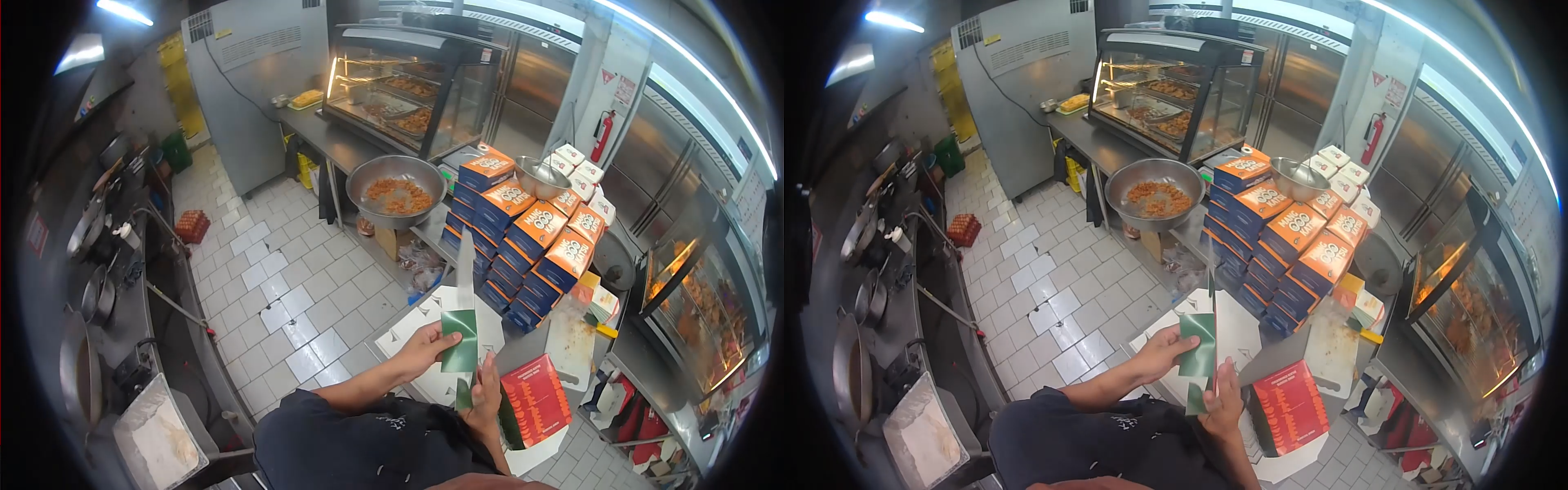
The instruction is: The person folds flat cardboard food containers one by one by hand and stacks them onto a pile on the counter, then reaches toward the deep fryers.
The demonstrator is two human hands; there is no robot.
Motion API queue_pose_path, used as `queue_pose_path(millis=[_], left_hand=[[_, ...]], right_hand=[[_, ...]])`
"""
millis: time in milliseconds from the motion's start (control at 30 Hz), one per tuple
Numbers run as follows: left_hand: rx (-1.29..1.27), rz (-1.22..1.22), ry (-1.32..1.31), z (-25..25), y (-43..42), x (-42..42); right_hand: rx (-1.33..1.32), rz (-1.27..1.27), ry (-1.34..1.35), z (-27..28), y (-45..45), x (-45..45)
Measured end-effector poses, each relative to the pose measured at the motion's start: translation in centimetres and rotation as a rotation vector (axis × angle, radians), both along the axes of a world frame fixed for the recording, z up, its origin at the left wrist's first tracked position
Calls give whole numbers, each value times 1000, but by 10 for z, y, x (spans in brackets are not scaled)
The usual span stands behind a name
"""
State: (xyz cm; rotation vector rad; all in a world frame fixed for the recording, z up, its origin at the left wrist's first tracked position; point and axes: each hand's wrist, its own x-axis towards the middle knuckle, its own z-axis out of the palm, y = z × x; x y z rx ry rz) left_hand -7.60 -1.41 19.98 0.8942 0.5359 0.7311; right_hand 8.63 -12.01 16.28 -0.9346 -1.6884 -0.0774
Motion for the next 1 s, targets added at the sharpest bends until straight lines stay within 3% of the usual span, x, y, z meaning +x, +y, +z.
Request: queue_pose_path(millis=[167,300,367,467,533,633,800,867,933,1000], left_hand=[[184,-64,-100,8,-23,11],[29,-59,-91,18,-20,20],[84,55,-98,12,-19,26],[28,25,-64,-16,-24,36],[85,100,-68,-5,-31,41],[34,-28,-37,-14,-33,41],[75,56,-23,-19,-17,42],[139,-66,5,-15,-6,38],[91,-19,-9,-1,-9,38],[183,13,95,-4,-15,41]], right_hand=[[12,-203,-305,16,-9,7],[-15,-288,-442,33,-8,14],[-33,-369,-417,37,-4,15],[-59,-405,-385,40,3,16],[-132,-342,-196,38,8,15],[-244,-282,-24,27,10,9],[-224,-334,-56,16,13,0],[-240,-384,-156,23,17,1],[-247,-363,-183,34,22,7],[-270,-342,-202,38,25,9]])
